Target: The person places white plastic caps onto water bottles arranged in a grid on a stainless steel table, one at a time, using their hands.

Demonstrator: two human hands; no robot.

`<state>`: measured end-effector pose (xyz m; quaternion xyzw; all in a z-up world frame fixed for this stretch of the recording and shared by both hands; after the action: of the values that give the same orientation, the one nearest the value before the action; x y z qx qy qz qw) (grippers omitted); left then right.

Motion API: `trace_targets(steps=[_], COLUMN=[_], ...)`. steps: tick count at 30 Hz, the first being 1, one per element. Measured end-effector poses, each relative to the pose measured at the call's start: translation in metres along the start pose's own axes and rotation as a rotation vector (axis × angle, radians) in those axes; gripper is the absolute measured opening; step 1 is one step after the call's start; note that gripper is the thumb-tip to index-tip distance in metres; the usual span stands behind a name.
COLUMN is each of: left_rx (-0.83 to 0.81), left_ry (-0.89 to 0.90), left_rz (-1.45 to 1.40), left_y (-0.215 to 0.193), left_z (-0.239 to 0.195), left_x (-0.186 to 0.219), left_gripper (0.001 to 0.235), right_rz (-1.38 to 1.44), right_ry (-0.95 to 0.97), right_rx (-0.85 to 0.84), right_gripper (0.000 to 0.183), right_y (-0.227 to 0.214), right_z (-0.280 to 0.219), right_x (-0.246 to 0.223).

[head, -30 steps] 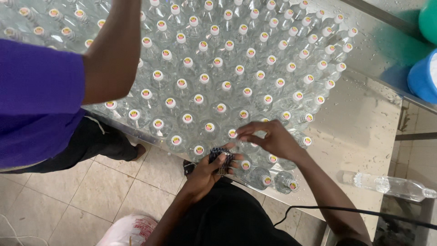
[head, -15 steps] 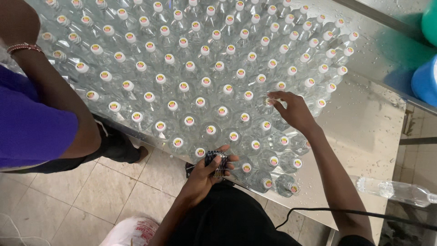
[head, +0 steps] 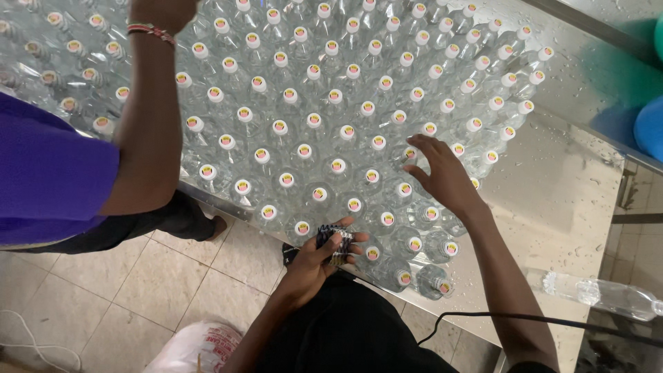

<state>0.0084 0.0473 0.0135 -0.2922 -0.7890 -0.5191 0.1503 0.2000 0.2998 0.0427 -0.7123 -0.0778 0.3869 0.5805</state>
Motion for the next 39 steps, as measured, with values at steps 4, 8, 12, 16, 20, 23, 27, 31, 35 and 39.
trace_targets(steps=[4,8,12,16,20,23,27,31,35,39], left_rx=[-0.085,-0.076,-0.078,-0.085,-0.127,-0.131,-0.083,-0.04,0.011,0.02], left_ry=[0.076,0.028,0.011,0.013,0.025,0.018,0.011,0.01,-0.012,0.006], left_rz=[-0.052,-0.041,-0.03,-0.019,0.007,0.045,0.018,-0.004,0.008,-0.036], left_y=[-0.002,-0.005,0.003,-0.004,-0.002,0.009,-0.001,-0.003,-0.007,-0.011], left_z=[0.01,0.019,0.012,0.013,0.009,-0.001,-0.003,-0.013,-0.016,-0.018], left_x=[-0.014,-0.035,-0.029,-0.034,-0.028,-0.011,-0.01,-0.002,-0.002,-0.001], left_gripper=[0.063,0.059,0.053,0.052,0.054,0.063,0.071,0.072,0.073,0.07], right_rz=[0.368,0.561,0.583,0.621,0.631,0.587,0.457,0.378,0.388,0.245], right_ry=[0.005,-0.222,-0.21,-0.109,-0.019,0.043,0.098,0.159,0.113,0.021], right_rx=[-0.065,-0.276,-0.253,-0.235,-0.258,-0.265,-0.087,0.121,0.264,0.242], right_gripper=[0.033,0.033,0.025,0.024,0.026,0.019,0.016,0.02,0.019,0.023], right_y=[-0.021,0.004,0.019,0.014,0.008,0.0,-0.014,-0.038,-0.03,-0.015], right_z=[-0.036,-0.06,-0.066,-0.069,-0.065,-0.055,-0.024,0.024,0.058,0.064], right_x=[-0.088,-0.124,-0.117,-0.114,-0.116,-0.112,-0.073,-0.005,0.06,0.085])
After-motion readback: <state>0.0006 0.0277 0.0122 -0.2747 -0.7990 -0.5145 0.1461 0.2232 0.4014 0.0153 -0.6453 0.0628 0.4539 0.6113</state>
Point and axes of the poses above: each hand's wrist, its own z-axis towards the middle knuckle, its own y-axis out of the palm, x = y × z, the point moved 4 cm from there along z, towards the middle knuckle, and after that the axes turned 3 degrees about y, right-handed, at the moved point
